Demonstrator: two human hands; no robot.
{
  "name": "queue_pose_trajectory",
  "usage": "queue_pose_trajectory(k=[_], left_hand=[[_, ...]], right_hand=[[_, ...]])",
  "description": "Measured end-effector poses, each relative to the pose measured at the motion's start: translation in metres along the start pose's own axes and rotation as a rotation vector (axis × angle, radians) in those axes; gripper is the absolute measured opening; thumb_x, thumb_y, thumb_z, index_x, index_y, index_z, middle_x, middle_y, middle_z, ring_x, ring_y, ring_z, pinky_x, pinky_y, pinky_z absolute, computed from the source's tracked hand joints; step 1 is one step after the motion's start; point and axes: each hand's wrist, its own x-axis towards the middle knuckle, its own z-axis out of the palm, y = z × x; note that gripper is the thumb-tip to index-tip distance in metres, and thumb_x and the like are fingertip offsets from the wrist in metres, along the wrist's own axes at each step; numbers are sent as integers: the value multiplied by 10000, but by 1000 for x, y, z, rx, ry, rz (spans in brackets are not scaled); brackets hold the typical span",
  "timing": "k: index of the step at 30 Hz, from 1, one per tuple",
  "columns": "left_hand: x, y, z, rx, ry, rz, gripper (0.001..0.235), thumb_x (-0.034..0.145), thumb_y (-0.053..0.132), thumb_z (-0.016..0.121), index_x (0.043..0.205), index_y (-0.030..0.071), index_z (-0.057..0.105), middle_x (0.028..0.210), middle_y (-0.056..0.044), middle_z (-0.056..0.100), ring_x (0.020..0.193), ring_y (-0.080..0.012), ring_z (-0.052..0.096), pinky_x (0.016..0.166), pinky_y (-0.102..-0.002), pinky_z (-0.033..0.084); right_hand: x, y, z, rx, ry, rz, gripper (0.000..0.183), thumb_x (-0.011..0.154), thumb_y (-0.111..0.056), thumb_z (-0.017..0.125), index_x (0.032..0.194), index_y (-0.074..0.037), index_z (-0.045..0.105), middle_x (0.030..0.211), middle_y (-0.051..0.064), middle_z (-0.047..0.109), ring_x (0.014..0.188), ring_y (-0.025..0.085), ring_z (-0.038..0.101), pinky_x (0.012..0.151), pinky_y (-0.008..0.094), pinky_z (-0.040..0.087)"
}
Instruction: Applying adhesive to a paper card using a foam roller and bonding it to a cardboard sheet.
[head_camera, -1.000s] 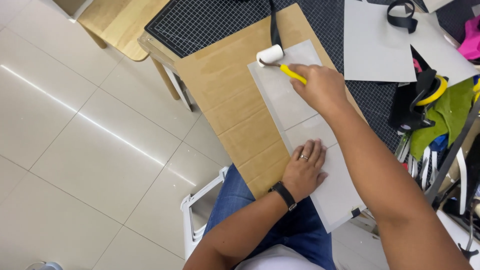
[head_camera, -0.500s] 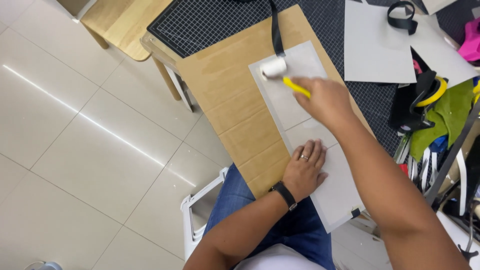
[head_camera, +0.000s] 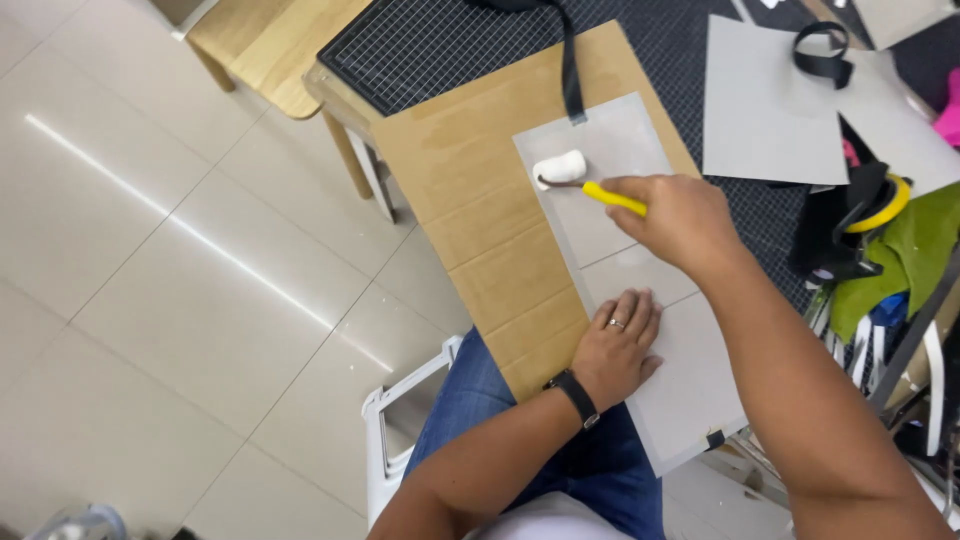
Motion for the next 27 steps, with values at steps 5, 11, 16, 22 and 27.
queue_pose_trajectory(k=[5, 11, 16, 22, 27], left_hand=[[7, -4, 0, 23, 12, 13, 786, 917, 523, 617, 1527, 52, 463, 1578, -183, 443, 1494, -361, 331, 1219, -493, 280], [10, -8, 1, 28, 7, 1, 778, 930, 527, 593, 1537, 62, 450, 1584, -176, 435, 1505, -358, 313, 1230, -496, 272], [4, -3, -4, 44, -7, -10, 776, 922, 534, 596, 1524, 64, 462, 1577, -171, 450, 1503, -350, 324, 1227, -488, 275], [2, -4, -6, 16, -20, 2, 768, 940, 565, 551, 1509, 58, 459, 1591, -183, 432, 1514, -356, 314, 1225, -483, 276], [3, -4, -9, 47, -96, 1, 808, 934, 614, 528, 1530, 80, 420, 1620, -164, 395, 1530, -338, 288, 1241, -469, 252]], right_hand=[[54, 3, 38, 56, 167, -33, 356, 974, -371, 659, 1326, -393, 706, 1020, 99, 776, 953, 393, 739, 820, 514, 586], [25, -5, 9, 10, 101, -63, 348, 972, -342, 632, 1307, -327, 728, 995, 177, 777, 955, 454, 732, 839, 555, 572], [48, -11, 31, 80, 201, -84, 349, 978, -279, 670, 1318, -301, 745, 933, 126, 770, 837, 369, 755, 751, 467, 580], [10, -13, 9, 59, 72, -55, 348, 955, -272, 664, 1292, -260, 752, 939, 197, 778, 902, 461, 746, 801, 553, 572], [52, -16, 38, 80, 188, -70, 356, 981, -299, 654, 1329, -301, 726, 949, 155, 764, 887, 410, 754, 782, 528, 585]])
